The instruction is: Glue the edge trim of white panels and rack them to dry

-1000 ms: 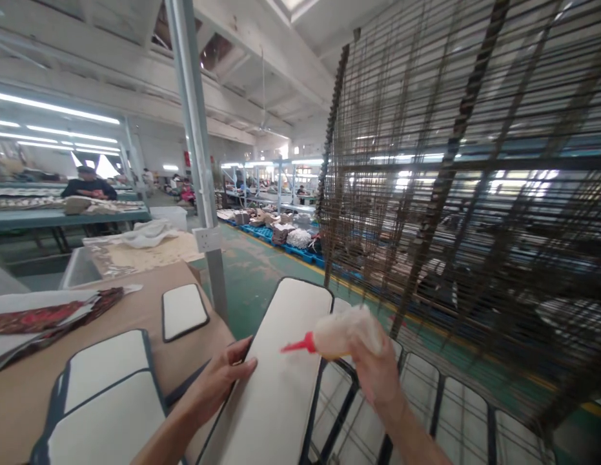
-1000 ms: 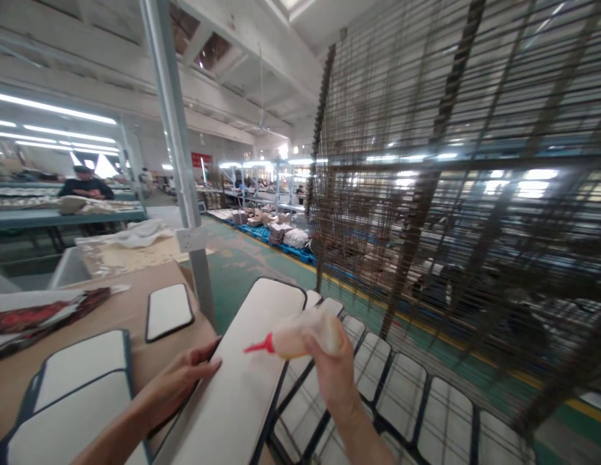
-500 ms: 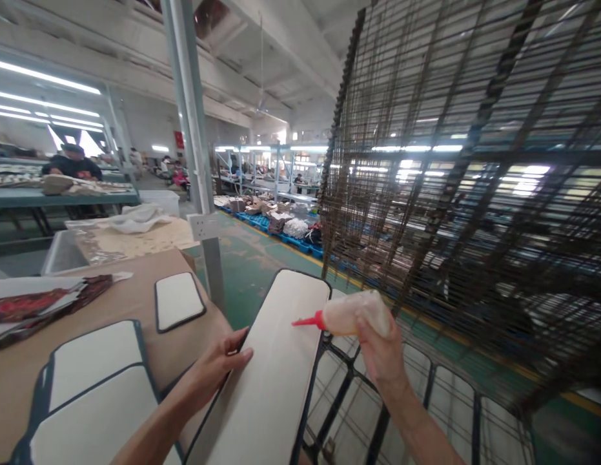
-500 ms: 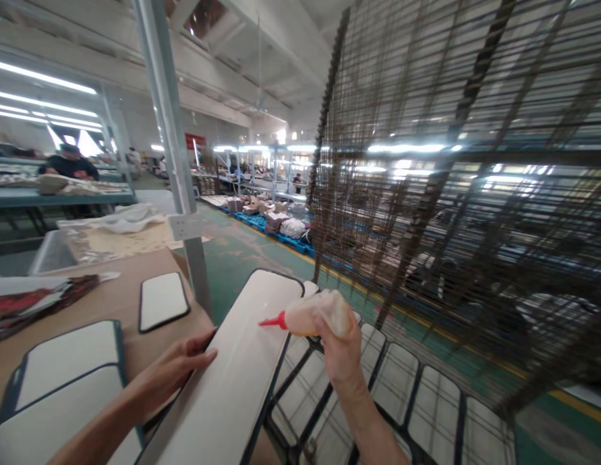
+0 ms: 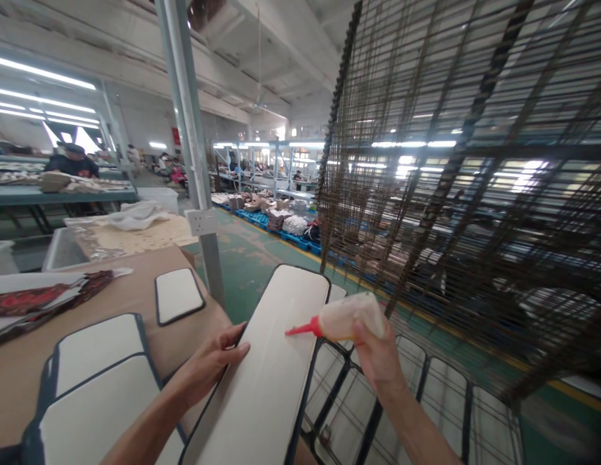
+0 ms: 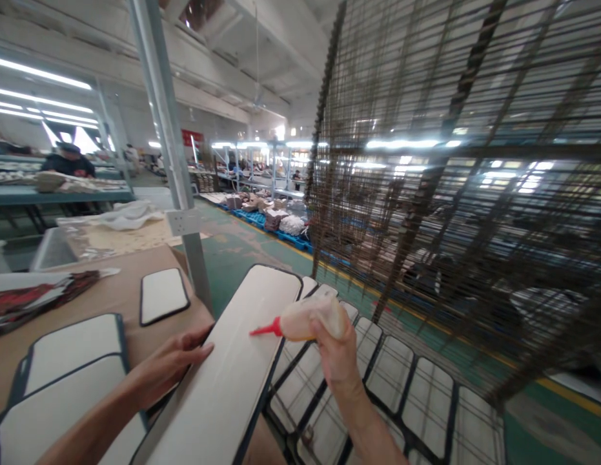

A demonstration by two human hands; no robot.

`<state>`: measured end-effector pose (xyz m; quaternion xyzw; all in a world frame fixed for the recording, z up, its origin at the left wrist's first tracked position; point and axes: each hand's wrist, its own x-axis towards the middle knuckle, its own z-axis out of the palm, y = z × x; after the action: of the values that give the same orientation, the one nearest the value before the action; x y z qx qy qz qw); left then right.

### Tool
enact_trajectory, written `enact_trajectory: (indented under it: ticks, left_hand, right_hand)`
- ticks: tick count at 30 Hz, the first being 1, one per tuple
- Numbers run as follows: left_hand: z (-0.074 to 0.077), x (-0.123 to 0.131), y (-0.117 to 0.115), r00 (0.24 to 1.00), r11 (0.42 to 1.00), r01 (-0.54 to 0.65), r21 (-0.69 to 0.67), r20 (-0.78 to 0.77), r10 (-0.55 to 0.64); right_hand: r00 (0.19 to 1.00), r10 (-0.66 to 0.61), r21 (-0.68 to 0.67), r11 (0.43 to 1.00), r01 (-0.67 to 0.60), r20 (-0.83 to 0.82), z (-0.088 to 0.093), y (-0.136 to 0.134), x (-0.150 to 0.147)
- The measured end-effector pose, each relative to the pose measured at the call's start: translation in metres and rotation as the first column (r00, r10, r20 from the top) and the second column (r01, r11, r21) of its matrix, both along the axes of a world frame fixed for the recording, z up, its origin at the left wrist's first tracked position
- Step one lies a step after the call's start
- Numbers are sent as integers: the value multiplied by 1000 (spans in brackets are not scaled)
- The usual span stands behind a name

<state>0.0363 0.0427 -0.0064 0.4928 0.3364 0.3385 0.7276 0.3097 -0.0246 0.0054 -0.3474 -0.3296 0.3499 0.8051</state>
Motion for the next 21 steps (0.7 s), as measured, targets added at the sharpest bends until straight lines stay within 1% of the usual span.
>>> enact_trajectory:
  ticks: [2, 3, 4, 6, 7, 8, 9, 10, 13, 14, 15, 17, 18, 19, 20, 21]
  left_hand:
    - [3, 2, -4, 1000, 1000, 1, -17, 11, -1]
    - [4, 3, -5, 1000, 1000, -8, -28, 13, 9]
    - [4, 3, -6, 1000, 999, -21, -40, 13, 21]
    - [2, 4, -8, 999, 997, -48, -58, 8, 49]
    - [1, 5, -8, 998, 996, -58, -62, 7, 58]
    - [0, 6, -9, 998, 996, -62, -62, 8, 63]
    - [0, 8, -10, 998, 996, -61, -62, 10, 62]
    - [0, 9, -11, 998, 997, -55, -62, 14, 56]
    - [1, 17, -15, 999, 998, -20, -67, 35, 23]
    - [1, 19, -16, 999, 997, -15, -75, 38, 18]
    - [-1, 21, -17, 999, 996, -15, -87, 35, 18]
    - [-7, 24, -16, 999, 991, -48, -122, 6, 49]
    - [-13, 23, -15, 997, 987, -82, -136, -20, 80]
    - [-19, 23, -12, 992, 982, -123, -146, -54, 116]
    - [-26, 22, -8, 983, 975, -168, -146, -93, 156]
    - [-32, 22, -4, 972, 967, -213, -140, -134, 195]
  right_hand:
    - [997, -57, 16, 998, 58, -48, 0, -1, 6]
    - [998, -44, 5, 999, 44, -42, -3, -5, 6]
    - [1000, -9, -14, 1000, 9, -25, -9, -11, 5]
    - [995, 102, -60, 993, -101, 17, -23, -26, 0]
    - [988, 150, -66, 987, -148, 33, -29, -32, -1]
    - [984, 172, -69, 983, -169, 40, -31, -36, -1]
    - [987, 157, -60, 986, -154, 37, -30, -37, 1]
    - [993, 112, -45, 993, -111, 23, -26, -36, 6]
    - [998, -56, 3, 998, 56, -37, -8, -25, 23]
    - [994, -92, 17, 995, 93, -56, -6, -23, 27]
    - [992, -109, 21, 994, 111, -62, -8, -25, 28]
    - [997, -74, -15, 997, 73, -30, -24, -38, 22]
    - [1000, -11, -57, 998, 12, 18, -36, -48, 18]
    - [994, 83, -103, 992, -76, 65, -49, -58, 14]
    - [990, 106, -120, 988, -95, 89, -59, -68, 13]
    - [994, 82, -124, 990, -73, 73, -67, -78, 17]
